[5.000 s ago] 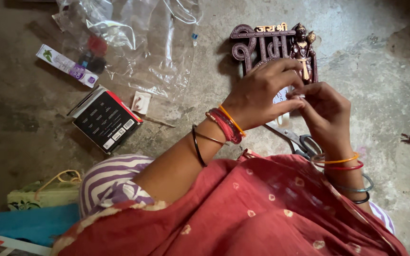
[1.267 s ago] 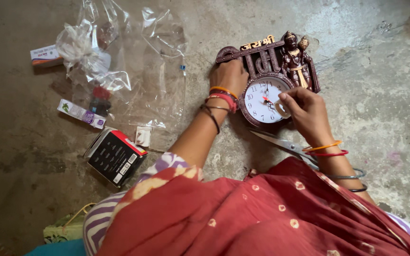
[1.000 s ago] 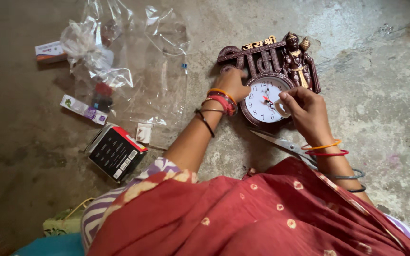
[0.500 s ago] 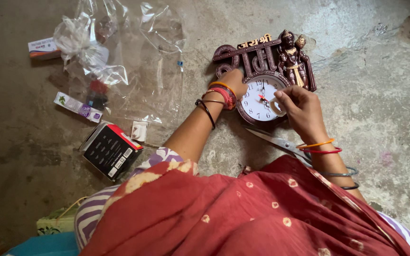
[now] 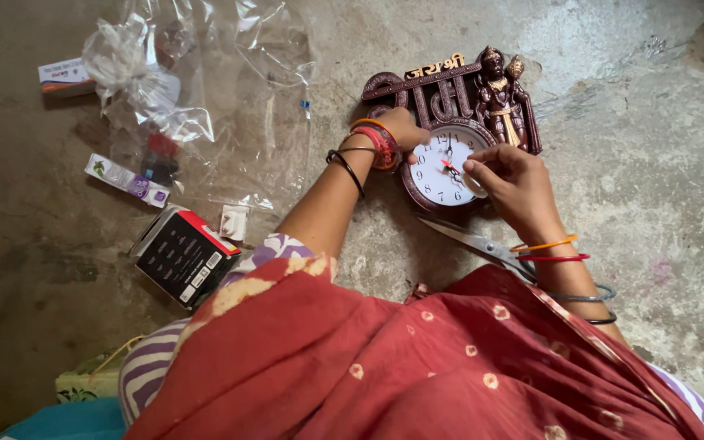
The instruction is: The person sits on the floor and uses scissors to cut tape, then applies the tape to the back of a decorative wall clock. They flip the clock over, adjust the hands, and place it back on the floor.
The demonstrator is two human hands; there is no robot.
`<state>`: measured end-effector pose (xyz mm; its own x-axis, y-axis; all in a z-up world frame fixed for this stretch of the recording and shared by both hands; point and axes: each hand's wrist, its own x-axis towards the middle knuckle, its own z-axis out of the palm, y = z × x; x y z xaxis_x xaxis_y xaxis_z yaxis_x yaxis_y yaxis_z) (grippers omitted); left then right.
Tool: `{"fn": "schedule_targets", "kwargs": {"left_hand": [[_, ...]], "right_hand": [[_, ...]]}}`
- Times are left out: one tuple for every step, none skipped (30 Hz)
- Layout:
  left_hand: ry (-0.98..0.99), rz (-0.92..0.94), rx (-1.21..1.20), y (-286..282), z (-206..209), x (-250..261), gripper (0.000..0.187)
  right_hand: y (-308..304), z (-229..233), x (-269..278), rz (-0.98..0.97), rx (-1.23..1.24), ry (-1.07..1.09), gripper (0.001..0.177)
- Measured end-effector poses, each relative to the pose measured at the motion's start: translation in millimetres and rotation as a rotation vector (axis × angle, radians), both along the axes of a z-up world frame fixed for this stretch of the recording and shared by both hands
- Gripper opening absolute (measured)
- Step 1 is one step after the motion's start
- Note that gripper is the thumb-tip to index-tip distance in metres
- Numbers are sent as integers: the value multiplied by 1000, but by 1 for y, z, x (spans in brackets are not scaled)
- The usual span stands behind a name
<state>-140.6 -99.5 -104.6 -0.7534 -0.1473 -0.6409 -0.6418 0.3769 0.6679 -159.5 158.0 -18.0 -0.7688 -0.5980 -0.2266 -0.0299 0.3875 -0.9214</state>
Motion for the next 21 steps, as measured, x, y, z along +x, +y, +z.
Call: {"fn": "schedule_targets", "kwargs": {"left_hand": [[43,-61,-56,0,-3,2,30],[70,-54,-43,1,-7,4,29],[98,-46,-29,2,-10,6,29],[126,-37,-16,3,-12,7,29],[115,-29,-34,5,-14,7,29],[102,-19,-54,7,-16,7,28],[90,-10,-75,8,-16,6,28],[85,-39,-136,9,-15,5,29],[80,-69,-198,10,-13,3,31],[75,-99,-259,10,-10,2,32],[38,-54,-178,11,-7,2,30],[1,-10,-97,11,-3,2,29],[-36,33,-15,12,2,2,28],[-43,43,11,13,7,3,27],[-51,53,37,13,12,3,26],[-59,62,63,14,17,3,25],[-54,48,28,16,23,4,25],[-49,33,-7,18,28,5,25],[-44,19,-42,21,33,6,25],[-31,24,-77,24,38,9,24],[-17,30,-113,27,42,12,24]], "right_hand": [[-1,0,1,9,11,17,20],[-2,0,2,18,21,34,20],[-2,1,3,27,32,51,20],[-3,2,4,27,48,30,21],[-3,3,4,27,63,10,21],[-4,4,5,28,77,-10,22],[-4,5,6,55,73,24,24],[-5,6,6,82,69,59,26],[-5,6,6,110,66,93,28],[-5,6,6,111,73,88,29],[-4,6,6,112,79,83,30],[-4,6,6,113,87,78,30],[-4,6,5,117,93,87,30],[-5,5,6,120,99,95,30],[-5,4,6,124,104,103,30],[-5,4,6,123,111,114,29],[-5,4,6,123,118,124,29],[-6,5,6,122,124,134,28],[-5,5,6,123,138,140,28],[-5,5,7,124,152,146,28],[-5,6,8,125,166,152,28]]}}
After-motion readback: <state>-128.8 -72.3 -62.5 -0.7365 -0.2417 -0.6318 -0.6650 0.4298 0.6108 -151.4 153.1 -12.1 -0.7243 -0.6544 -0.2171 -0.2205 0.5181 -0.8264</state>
